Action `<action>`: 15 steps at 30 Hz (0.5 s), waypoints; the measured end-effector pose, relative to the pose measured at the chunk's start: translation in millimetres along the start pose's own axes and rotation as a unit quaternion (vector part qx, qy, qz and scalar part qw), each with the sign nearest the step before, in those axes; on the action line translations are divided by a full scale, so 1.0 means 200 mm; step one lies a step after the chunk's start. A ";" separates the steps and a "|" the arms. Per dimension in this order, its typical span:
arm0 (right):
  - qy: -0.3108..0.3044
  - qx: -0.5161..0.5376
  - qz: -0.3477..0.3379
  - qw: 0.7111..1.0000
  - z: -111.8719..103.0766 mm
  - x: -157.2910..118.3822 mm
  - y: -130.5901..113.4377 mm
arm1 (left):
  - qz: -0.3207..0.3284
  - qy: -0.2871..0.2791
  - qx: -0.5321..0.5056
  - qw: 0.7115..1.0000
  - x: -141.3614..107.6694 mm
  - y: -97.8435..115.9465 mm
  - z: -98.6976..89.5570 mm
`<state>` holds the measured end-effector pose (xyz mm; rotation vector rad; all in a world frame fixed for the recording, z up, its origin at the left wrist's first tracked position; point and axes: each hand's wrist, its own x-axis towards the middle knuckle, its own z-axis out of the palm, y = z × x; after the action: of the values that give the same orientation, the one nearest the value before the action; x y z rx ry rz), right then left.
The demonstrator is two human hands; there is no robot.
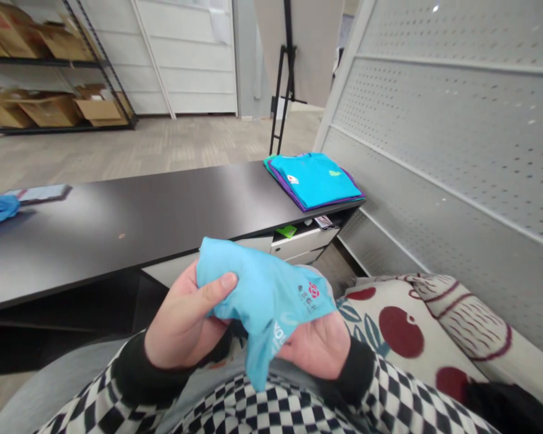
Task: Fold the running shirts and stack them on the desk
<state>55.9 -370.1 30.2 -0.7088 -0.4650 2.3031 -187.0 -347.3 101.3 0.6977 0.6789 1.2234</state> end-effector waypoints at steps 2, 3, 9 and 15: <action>-0.006 0.040 -0.023 0.999 0.00 0.01 0.01 | 0.002 0.015 0.002 1.000 0.01 0.01 -0.02; -0.006 0.059 -0.038 0.997 -0.01 0.02 0.02 | -0.003 0.025 0.003 1.000 0.01 0.01 -0.03; -0.007 0.108 -0.033 0.994 -0.04 0.09 0.10 | -0.036 0.072 0.018 0.997 -0.03 0.02 -0.04; -0.078 0.052 -0.023 0.995 -0.13 0.13 0.19 | -0.042 0.087 0.033 0.995 0.00 -0.03 -0.08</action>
<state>36.2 -375.3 -19.0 -0.4640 -0.4233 2.3295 -195.1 -346.8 87.1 0.6151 0.8892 1.1967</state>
